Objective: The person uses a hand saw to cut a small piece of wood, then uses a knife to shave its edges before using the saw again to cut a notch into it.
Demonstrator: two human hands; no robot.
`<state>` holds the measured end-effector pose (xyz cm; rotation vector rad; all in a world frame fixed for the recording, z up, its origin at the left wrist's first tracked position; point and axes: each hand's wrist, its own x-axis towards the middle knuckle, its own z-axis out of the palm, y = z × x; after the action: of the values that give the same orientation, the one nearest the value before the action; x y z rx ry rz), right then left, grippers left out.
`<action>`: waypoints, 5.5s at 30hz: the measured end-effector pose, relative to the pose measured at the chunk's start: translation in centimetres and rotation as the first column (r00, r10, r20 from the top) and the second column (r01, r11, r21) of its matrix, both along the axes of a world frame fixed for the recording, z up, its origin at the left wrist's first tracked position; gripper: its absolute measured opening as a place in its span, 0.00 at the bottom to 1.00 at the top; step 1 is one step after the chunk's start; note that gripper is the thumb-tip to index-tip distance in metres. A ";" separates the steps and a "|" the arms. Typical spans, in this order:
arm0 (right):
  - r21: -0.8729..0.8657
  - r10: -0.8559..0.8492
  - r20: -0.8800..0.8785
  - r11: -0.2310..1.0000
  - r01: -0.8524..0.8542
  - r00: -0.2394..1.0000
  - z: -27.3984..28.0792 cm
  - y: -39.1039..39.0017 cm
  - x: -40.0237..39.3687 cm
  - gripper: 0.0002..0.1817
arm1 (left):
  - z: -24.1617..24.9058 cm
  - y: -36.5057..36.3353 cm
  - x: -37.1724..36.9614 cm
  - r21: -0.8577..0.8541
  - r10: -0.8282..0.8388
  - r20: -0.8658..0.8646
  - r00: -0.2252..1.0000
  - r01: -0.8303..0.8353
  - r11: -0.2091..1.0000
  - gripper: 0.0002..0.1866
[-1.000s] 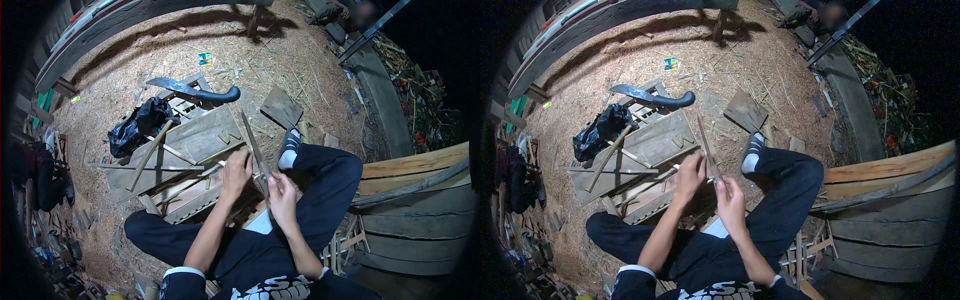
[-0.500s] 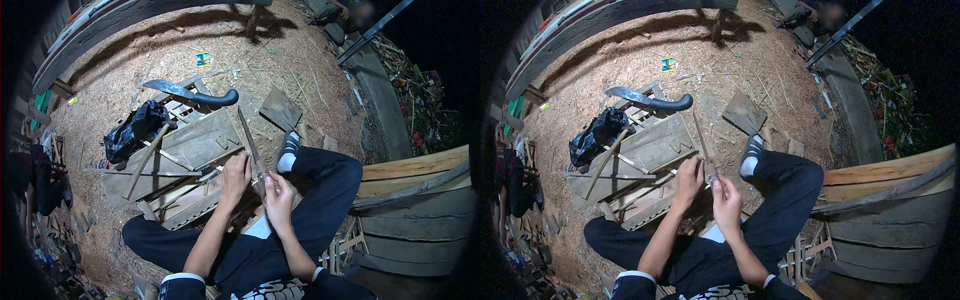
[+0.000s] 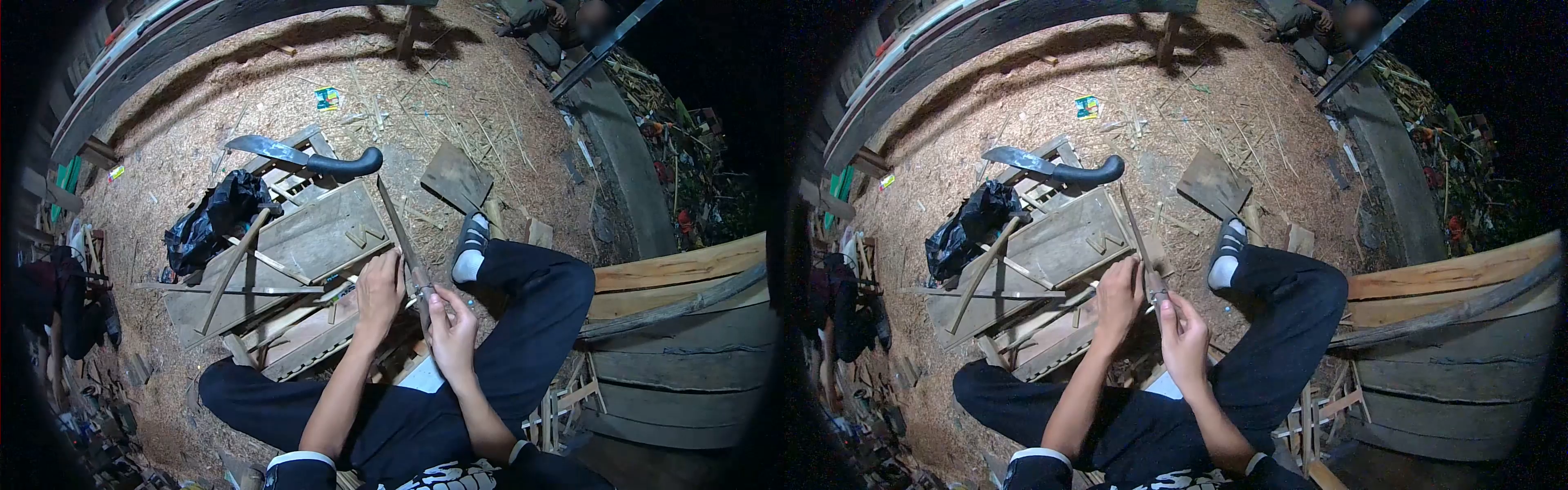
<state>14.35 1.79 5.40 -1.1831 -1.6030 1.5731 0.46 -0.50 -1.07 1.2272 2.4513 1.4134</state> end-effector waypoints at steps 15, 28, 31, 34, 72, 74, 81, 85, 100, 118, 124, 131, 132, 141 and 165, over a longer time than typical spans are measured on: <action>-0.117 0.073 0.245 0.992 -0.045 0.967 3.9 -0.1 1.4 0.20 | -0.4 -0.1 -0.1 0.027 -0.050 0.022 0.999 0.049 0.998 0.08; 0.020 0.009 0.154 1.000 -0.013 0.988 1.2 -0.3 0.8 0.19 | -0.6 0.7 0.0 -0.017 0.008 -0.010 1.000 -0.008 1.000 0.05; -0.004 0.038 0.124 0.999 -0.038 0.992 2.1 -0.8 1.3 0.18 | -0.6 0.5 -0.2 -0.017 0.005 -0.008 1.000 -0.005 1.000 0.05; -0.017 0.031 0.217 0.999 -0.028 0.976 2.7 -0.4 1.7 0.19 | -0.5 0.6 -0.1 0.014 0.022 0.026 0.999 -0.022 1.000 0.06; 0.398 0.009 0.126 0.915 -0.059 0.992 2.3 -2.6 1.5 0.18 | -0.9 0.1 -0.5 0.090 0.015 0.123 0.992 -0.026 0.996 0.07; 0.187 0.048 0.278 0.977 -0.103 0.959 3.6 -2.5 0.9 0.17 | -0.8 0.4 -0.6 0.091 0.013 0.108 0.994 -0.023 0.996 0.07; 0.276 0.034 0.257 0.955 -0.107 0.966 4.0 -3.2 2.9 0.18 | -0.7 0.4 -0.6 0.100 0.014 0.125 0.992 -0.026 0.995 0.05; 0.013 0.086 0.233 0.996 -0.092 0.969 6.6 -3.3 3.1 0.20 | -0.7 0.3 -0.7 0.112 0.004 0.150 0.989 -0.021 0.993 0.06; -0.042 0.080 0.165 0.996 -0.074 0.983 5.5 -4.3 4.9 0.21 | -0.6 -0.3 -0.8 0.133 -0.049 0.110 0.993 0.035 0.991 0.07; 0.045 0.047 -0.011 0.998 -0.046 0.999 0.2 -1.4 1.5 0.20 | -0.4 -0.5 -0.3 0.063 -0.056 0.035 0.998 0.054 0.997 0.06; 0.024 0.049 -0.068 0.999 -0.048 0.996 -0.9 -1.0 1.6 0.21 | -0.1 -0.4 -0.3 0.000 -0.038 0.036 0.999 0.038 0.999 0.06; 0.094 0.047 -0.031 0.995 -0.044 0.998 -1.1 -1.4 2.2 0.20 | 0.1 0.0 0.1 0.121 -0.035 0.152 0.988 0.016 0.993 0.05; 0.167 0.049 -0.029 0.985 -0.043 0.998 -0.7 -1.6 2.0 0.20 | -0.1 0.0 0.0 0.120 -0.035 0.151 0.988 0.017 0.993 0.05; 0.100 0.033 -0.016 0.995 -0.031 0.999 0.5 -1.4 0.9 0.19 | -0.6 -0.1 0.0 0.044 -0.035 0.103 0.994 0.030 0.999 0.08; 0.066 0.055 0.080 0.996 -0.060 0.995 -0.8 0.6 -0.3 0.19 | -0.5 -0.2 0.5 0.028 -0.019 0.082 0.996 0.017 0.999 0.06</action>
<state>14.02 2.40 4.56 -1.1841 -1.7414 1.5120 0.97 -0.66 -1.59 1.1688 2.3693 1.4666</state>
